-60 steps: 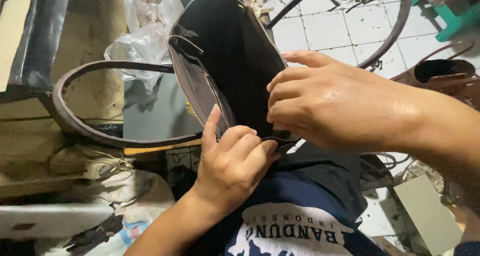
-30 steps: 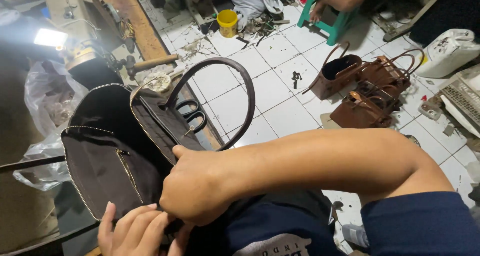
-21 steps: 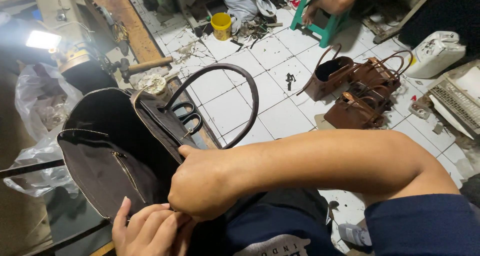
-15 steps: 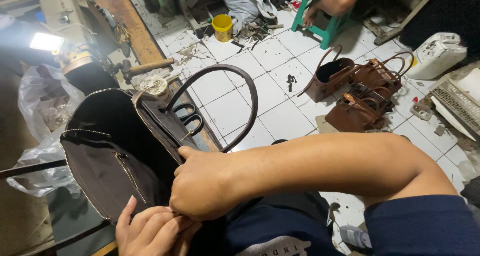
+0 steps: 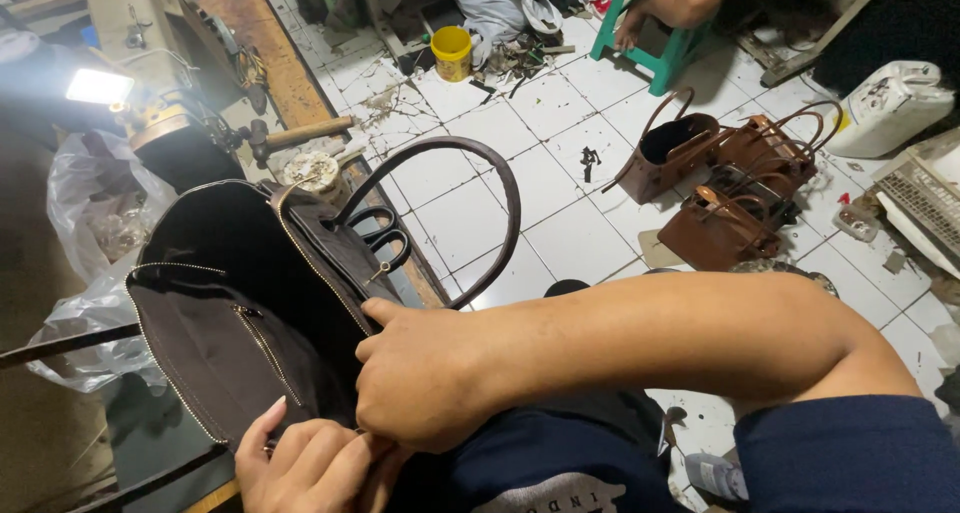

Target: Inspecting the interior and exterior of a leather tote bag

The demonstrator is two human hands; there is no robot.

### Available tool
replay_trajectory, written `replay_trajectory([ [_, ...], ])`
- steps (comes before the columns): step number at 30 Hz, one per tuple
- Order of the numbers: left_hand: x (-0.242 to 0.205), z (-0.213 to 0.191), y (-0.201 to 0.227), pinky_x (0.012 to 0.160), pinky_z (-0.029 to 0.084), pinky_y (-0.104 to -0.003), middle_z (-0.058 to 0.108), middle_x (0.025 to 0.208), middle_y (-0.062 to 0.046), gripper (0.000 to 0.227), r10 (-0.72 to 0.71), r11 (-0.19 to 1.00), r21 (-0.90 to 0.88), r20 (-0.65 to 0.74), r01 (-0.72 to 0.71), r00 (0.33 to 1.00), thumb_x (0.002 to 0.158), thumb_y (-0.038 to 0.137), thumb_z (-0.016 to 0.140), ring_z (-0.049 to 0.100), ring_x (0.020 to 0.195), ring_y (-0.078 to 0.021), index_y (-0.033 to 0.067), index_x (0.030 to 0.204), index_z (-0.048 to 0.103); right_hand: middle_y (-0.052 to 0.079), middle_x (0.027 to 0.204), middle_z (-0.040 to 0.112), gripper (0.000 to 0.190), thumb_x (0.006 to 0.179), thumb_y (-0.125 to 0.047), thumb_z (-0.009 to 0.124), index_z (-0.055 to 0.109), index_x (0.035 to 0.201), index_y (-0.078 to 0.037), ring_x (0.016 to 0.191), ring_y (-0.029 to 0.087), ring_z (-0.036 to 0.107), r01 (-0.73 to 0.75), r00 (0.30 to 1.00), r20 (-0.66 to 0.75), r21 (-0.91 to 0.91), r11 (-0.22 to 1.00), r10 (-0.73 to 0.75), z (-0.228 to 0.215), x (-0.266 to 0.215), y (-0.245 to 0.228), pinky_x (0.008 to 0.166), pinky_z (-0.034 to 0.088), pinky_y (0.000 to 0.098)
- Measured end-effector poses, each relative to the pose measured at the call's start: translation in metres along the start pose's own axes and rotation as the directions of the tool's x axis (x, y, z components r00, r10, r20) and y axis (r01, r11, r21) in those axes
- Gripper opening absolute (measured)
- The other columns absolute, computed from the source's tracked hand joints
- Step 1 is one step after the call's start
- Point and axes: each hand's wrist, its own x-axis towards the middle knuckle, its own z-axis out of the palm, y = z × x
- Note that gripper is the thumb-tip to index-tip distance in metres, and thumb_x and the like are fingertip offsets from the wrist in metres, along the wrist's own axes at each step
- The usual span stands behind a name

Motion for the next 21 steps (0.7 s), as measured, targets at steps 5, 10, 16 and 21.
replay_trajectory([
  [5,0.004,0.003,0.003,0.102,0.038,-0.043,0.060,0.064,0.009,0.019,0.019,1.000,-0.004,-0.054,-0.019,0.998,0.086,0.034,0.071,0.060,0.064,-0.0108,0.0233,0.070,0.067,-0.007,0.091,0.079,0.021,0.086,-0.044,0.062,0.079,0.086,-0.031,0.099,0.024,0.069,0.006,1.000,-0.010,0.015,1.000,-0.006,0.002,0.001,0.004,0.101,0.039,0.0602],
  [10,0.005,0.004,0.005,0.103,0.040,-0.044,0.058,0.066,0.008,0.025,-0.009,1.000,-0.020,-0.054,0.008,0.998,0.085,0.028,0.074,0.061,0.067,-0.0101,0.0214,0.064,0.062,-0.010,0.090,0.078,0.017,0.087,-0.039,0.062,0.076,0.080,-0.034,0.094,0.023,0.070,0.001,0.999,-0.041,-0.005,1.000,-0.001,0.008,0.004,0.002,0.092,0.041,0.0542],
  [16,0.007,0.005,0.002,0.101,0.041,-0.042,0.056,0.061,0.009,0.027,0.012,0.999,-0.029,-0.053,-0.013,0.999,0.083,0.030,0.075,0.059,0.063,-0.0085,0.0224,0.062,0.060,-0.008,0.091,0.076,0.030,0.093,-0.051,0.057,0.078,0.084,-0.031,0.090,0.023,0.070,-0.034,0.996,-0.080,-0.025,0.999,0.032,0.018,0.007,-0.003,0.086,0.040,0.0505],
  [21,0.002,0.004,-0.003,0.103,0.040,-0.049,0.066,0.067,0.007,0.022,0.092,0.986,-0.142,-0.001,-0.091,0.996,0.084,0.036,0.074,0.064,0.062,-0.0110,0.0232,0.069,0.066,0.001,0.077,0.074,0.021,0.088,-0.023,0.060,0.076,0.074,-0.022,0.070,0.028,0.067,-0.101,0.887,-0.459,-0.107,0.989,0.041,0.034,0.008,-0.007,0.090,0.045,0.0560],
])
